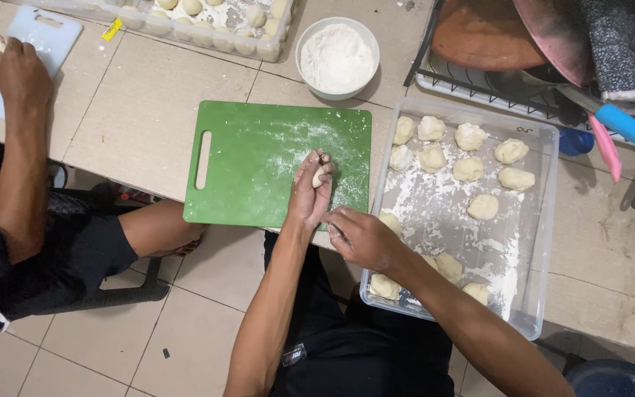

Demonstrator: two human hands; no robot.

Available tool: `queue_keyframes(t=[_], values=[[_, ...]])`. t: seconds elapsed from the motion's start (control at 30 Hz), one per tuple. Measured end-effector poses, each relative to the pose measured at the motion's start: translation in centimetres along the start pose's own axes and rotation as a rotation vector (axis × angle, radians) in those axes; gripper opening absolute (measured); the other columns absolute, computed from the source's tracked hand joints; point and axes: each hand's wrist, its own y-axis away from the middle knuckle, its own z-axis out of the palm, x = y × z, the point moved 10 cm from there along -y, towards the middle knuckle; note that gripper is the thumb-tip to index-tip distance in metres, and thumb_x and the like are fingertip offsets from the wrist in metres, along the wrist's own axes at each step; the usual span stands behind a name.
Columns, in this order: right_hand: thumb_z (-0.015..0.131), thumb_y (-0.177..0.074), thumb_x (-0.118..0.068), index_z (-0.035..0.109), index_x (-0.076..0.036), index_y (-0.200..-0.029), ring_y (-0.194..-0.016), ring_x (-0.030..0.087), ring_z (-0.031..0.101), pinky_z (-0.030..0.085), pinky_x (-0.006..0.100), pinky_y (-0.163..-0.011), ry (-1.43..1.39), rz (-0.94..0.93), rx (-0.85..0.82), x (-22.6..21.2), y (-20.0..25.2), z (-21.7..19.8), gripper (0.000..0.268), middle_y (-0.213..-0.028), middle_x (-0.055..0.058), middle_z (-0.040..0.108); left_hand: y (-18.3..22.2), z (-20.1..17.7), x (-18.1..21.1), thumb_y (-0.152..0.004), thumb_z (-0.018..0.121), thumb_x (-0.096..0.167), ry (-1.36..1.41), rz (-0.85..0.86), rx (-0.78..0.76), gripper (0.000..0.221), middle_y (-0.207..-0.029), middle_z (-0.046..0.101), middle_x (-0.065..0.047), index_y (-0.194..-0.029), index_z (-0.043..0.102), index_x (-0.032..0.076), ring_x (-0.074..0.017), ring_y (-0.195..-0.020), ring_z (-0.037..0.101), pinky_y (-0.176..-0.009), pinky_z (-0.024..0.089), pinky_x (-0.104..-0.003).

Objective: Rolling small pieces of dough into balls and placing them in a tray.

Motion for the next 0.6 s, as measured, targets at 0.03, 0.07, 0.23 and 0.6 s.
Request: queue_keyframes(t=[0.03, 0.07, 0.23, 0.6], values=[[0.059, -0.096, -0.009, 0.068, -0.001, -0.109, -0.08, 0.031, 0.075, 0.063, 0.035, -0.063, 0.017, -0.009, -0.011, -0.3, -0.1, -0.1, 0.017, -0.091, 0.016, 0.07, 0.0, -0.1, 0.1, -0.102, 0.056, 0.008, -0.004, 0.0, 0.034, 0.016, -0.103, 0.057, -0.008, -0.117, 0.058, 0.003, -0.0111, -0.091, 0.059, -0.067, 0.055, -0.009], [0.06, -0.095, -0.007, 0.068, -0.001, -0.109, -0.076, 0.033, 0.075, 0.063, 0.037, -0.061, 0.034, -0.018, -0.022, -0.7, -0.2, -0.3, 0.017, -0.089, 0.017, 0.07, 0.1, -0.3, 0.2, -0.103, 0.057, 0.01, -0.008, -0.001, 0.067, 0.017, -0.1, 0.056, -0.006, -0.117, 0.061, 0.003, -0.0084, -0.085, 0.058, -0.061, 0.053, -0.006], [0.06, -0.095, -0.011, 0.068, -0.004, -0.109, -0.074, 0.032, 0.074, 0.063, 0.038, -0.059, 0.063, -0.003, -0.024, -0.1, 0.4, 0.5, 0.018, -0.086, 0.015, 0.069, 0.4, 1.2, 0.4, -0.103, 0.057, 0.015, 0.009, -0.025, 0.022, 0.02, -0.098, 0.053, -0.004, -0.121, 0.059, 0.007, -0.0094, -0.083, 0.055, -0.059, 0.049, -0.011], [0.057, -0.1, -0.014, 0.065, 0.004, -0.127, -0.103, 0.034, 0.071, 0.06, 0.042, -0.086, 0.134, 0.06, -0.258, 0.9, 0.9, 2.8, 0.033, -0.12, 0.021, 0.071, -9.5, 14.4, 17.4, -0.088, 0.048, -0.01, -1.45, 0.211, 0.002, 0.054, -0.148, 0.044, -0.019, -0.137, 0.051, 0.013, -0.0323, -0.135, 0.047, -0.113, 0.041, -0.058]])
